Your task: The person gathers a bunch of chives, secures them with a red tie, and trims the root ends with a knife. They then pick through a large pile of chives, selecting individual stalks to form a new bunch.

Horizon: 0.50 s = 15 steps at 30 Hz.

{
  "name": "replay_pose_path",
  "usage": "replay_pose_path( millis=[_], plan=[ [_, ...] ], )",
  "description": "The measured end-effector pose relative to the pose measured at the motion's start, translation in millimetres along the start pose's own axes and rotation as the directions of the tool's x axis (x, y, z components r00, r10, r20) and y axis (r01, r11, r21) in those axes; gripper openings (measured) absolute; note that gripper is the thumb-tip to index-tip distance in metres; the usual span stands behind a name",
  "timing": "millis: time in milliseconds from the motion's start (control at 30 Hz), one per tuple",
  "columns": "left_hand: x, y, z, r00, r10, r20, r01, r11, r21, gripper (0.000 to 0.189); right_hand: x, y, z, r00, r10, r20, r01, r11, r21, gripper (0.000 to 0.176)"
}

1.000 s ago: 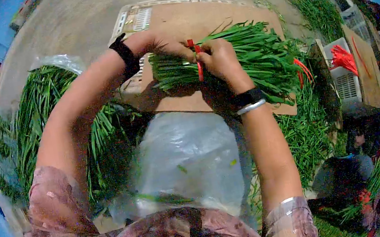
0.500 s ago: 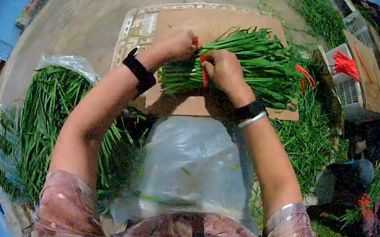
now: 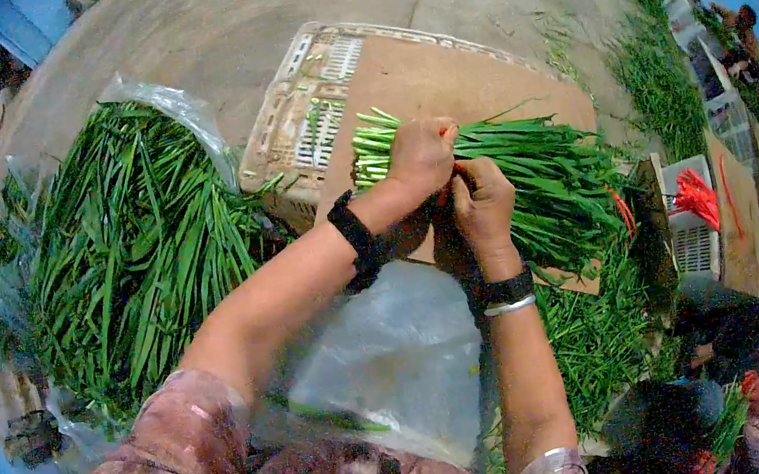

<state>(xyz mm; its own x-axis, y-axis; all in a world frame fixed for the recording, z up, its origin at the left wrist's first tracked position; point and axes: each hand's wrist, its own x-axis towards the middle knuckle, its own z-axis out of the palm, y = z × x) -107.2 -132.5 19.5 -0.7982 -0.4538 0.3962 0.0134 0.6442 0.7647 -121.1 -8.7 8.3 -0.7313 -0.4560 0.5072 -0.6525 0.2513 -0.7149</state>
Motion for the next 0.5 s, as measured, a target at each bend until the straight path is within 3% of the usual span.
replay_pose_path(
  millis=[167, 267, 300, 400, 467, 500],
  plan=[
    [-8, 10, -12, 0.999, 0.011, 0.047, -0.009, 0.999, -0.040, 0.025, 4, -5, 1, 0.996, -0.037, -0.080, 0.031, 0.996, -0.082, 0.012],
    [-8, -7, -5, 0.976, -0.059, 0.212, 0.046, 0.997, 0.067, 0.026, 3, 2, 8, 0.996, -0.042, -0.079, 0.035, 0.995, -0.093, 0.011],
    [-10, -8, -4, 0.992, 0.041, 0.116, -0.045, 0.998, 0.032, 0.027, 5, 3, 9, 0.994, -0.072, -0.084, 0.064, 0.994, -0.093, 0.012],
    [0, -19, -2, 0.952, -0.033, 0.306, 0.021, 0.999, 0.044, 0.027, 4, 6, 8, 0.996, -0.015, -0.086, 0.010, 0.998, -0.067, 0.010],
    [8, -19, -17, 0.869, 0.054, 0.492, -0.103, 0.992, 0.074, 0.023, 4, 7, 9, 0.993, 0.053, -0.101, -0.055, 0.998, -0.015, 0.009],
    [9, -26, -16, 0.864, 0.110, 0.492, -0.112, 0.993, -0.027, 0.024, 3, 7, 9, 0.991, 0.086, -0.106, -0.085, 0.996, 0.016, 0.009]
  ],
)
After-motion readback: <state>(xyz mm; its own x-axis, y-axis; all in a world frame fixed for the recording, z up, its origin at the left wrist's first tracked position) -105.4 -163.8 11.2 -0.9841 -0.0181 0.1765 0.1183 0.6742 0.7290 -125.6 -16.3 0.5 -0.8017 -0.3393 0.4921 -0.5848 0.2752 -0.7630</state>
